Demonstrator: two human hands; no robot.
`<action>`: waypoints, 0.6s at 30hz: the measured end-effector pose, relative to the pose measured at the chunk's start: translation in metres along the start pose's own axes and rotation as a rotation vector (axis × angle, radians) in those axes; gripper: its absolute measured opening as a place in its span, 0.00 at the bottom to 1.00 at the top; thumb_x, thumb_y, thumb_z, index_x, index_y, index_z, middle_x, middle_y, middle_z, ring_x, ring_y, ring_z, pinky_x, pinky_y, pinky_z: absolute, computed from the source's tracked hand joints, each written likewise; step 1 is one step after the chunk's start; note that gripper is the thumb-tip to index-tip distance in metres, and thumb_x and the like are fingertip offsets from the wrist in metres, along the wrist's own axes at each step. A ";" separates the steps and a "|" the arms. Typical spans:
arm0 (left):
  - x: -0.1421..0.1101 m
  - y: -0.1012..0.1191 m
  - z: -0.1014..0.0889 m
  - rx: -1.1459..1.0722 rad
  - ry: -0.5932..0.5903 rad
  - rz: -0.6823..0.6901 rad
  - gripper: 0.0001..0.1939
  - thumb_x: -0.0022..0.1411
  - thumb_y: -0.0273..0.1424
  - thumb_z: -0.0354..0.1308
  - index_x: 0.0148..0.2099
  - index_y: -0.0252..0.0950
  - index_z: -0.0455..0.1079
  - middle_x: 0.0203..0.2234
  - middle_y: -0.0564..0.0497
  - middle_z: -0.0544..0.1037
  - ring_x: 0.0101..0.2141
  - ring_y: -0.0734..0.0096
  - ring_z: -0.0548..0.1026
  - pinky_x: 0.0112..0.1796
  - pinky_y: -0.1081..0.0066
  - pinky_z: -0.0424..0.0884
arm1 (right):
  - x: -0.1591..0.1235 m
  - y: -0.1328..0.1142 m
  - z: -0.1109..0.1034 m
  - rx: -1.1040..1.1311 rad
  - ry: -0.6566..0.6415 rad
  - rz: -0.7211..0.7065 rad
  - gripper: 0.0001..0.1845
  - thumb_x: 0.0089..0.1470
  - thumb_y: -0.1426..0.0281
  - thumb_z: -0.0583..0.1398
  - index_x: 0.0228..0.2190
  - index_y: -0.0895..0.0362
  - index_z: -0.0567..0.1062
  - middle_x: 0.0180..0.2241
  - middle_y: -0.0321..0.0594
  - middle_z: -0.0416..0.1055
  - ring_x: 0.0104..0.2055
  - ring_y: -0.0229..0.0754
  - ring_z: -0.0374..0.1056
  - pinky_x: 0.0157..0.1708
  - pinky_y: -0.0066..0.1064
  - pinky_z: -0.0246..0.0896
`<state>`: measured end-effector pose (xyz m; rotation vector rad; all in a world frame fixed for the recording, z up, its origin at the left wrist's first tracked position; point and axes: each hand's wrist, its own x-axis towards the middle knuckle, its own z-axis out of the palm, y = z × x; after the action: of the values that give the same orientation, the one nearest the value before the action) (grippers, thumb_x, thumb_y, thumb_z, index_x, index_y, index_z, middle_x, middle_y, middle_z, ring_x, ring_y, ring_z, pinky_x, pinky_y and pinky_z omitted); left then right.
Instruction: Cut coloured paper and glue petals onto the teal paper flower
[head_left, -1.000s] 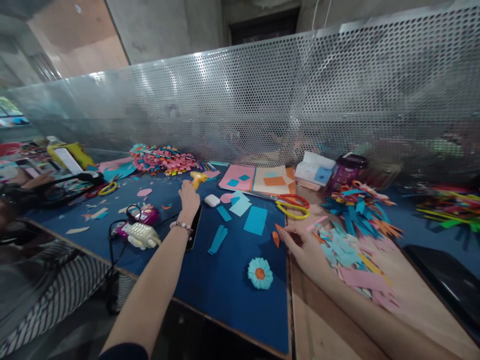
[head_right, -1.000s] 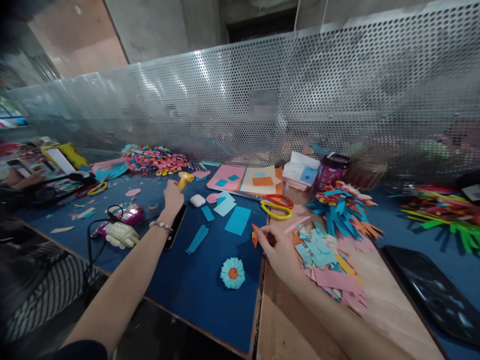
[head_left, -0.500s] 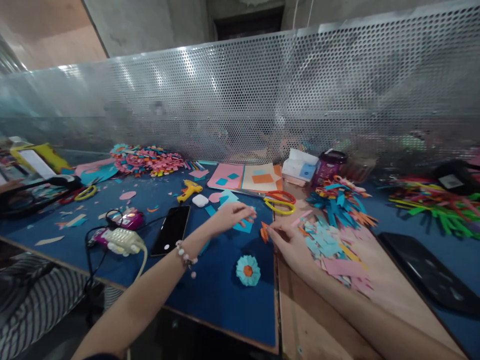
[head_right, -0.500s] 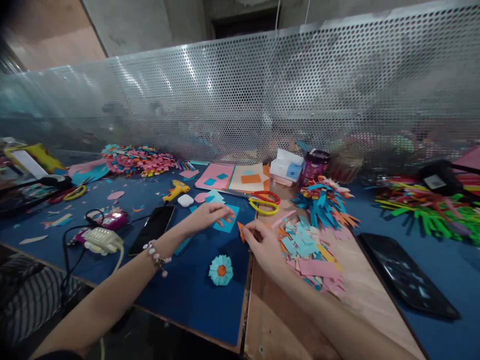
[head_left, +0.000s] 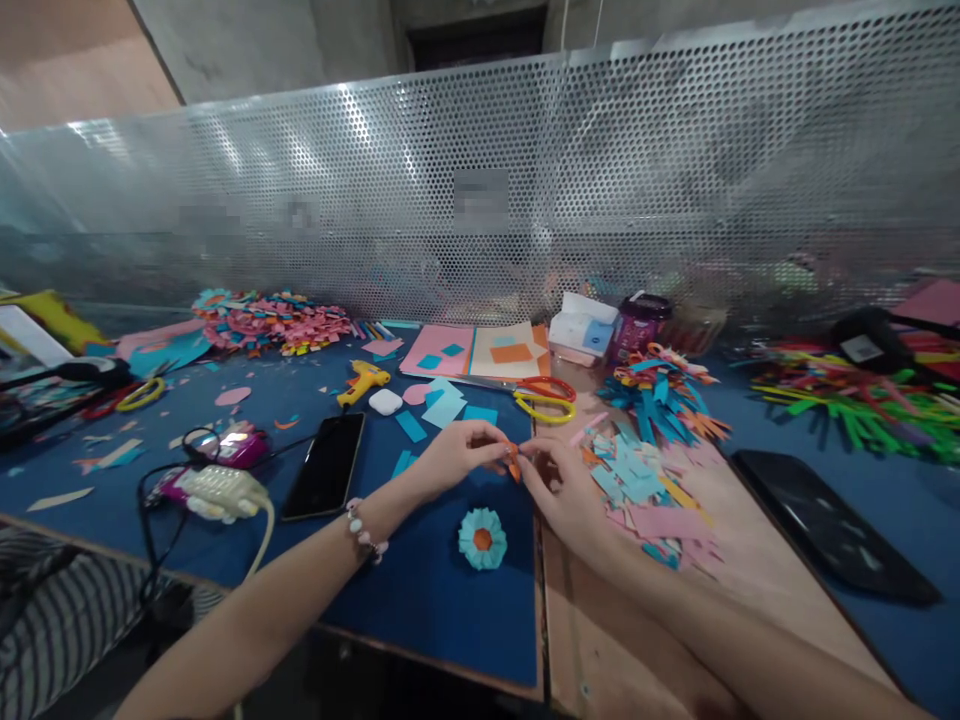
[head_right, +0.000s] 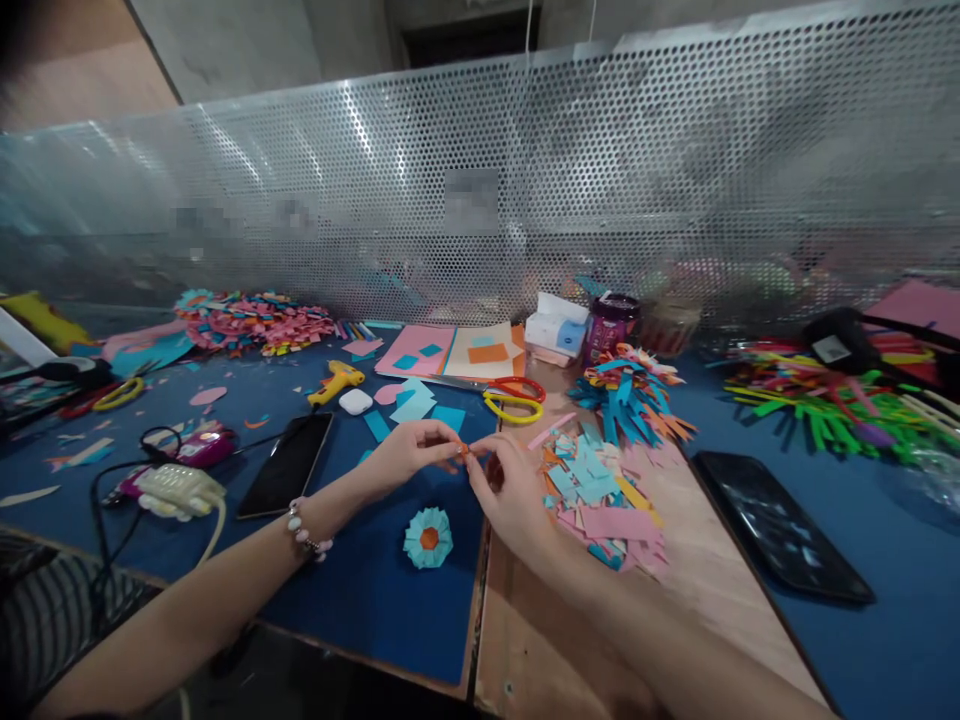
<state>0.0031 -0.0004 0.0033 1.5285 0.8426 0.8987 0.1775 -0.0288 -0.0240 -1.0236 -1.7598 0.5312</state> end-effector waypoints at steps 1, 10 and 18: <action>0.000 -0.001 0.001 0.007 0.016 0.007 0.13 0.55 0.36 0.60 0.36 0.31 0.70 0.30 0.47 0.76 0.31 0.68 0.75 0.36 0.66 0.73 | 0.000 0.000 0.001 -0.046 0.052 -0.034 0.06 0.55 0.67 0.56 0.34 0.57 0.69 0.33 0.39 0.66 0.29 0.36 0.63 0.28 0.29 0.60; -0.003 -0.002 0.009 0.096 0.082 0.068 0.11 0.57 0.35 0.58 0.37 0.31 0.70 0.28 0.48 0.76 0.31 0.68 0.75 0.37 0.68 0.71 | 0.000 0.008 0.000 -0.235 0.140 -0.249 0.07 0.54 0.71 0.57 0.38 0.54 0.71 0.37 0.41 0.68 0.37 0.39 0.67 0.36 0.32 0.65; -0.005 -0.004 0.017 0.045 0.131 0.094 0.13 0.57 0.36 0.57 0.40 0.31 0.68 0.32 0.47 0.75 0.35 0.67 0.74 0.40 0.67 0.70 | -0.002 0.014 0.003 -0.250 0.164 -0.287 0.10 0.54 0.73 0.57 0.40 0.54 0.71 0.38 0.41 0.70 0.41 0.40 0.67 0.40 0.33 0.65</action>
<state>0.0159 -0.0117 -0.0032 1.5720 0.8964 1.0644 0.1806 -0.0225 -0.0371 -0.9322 -1.8140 0.0464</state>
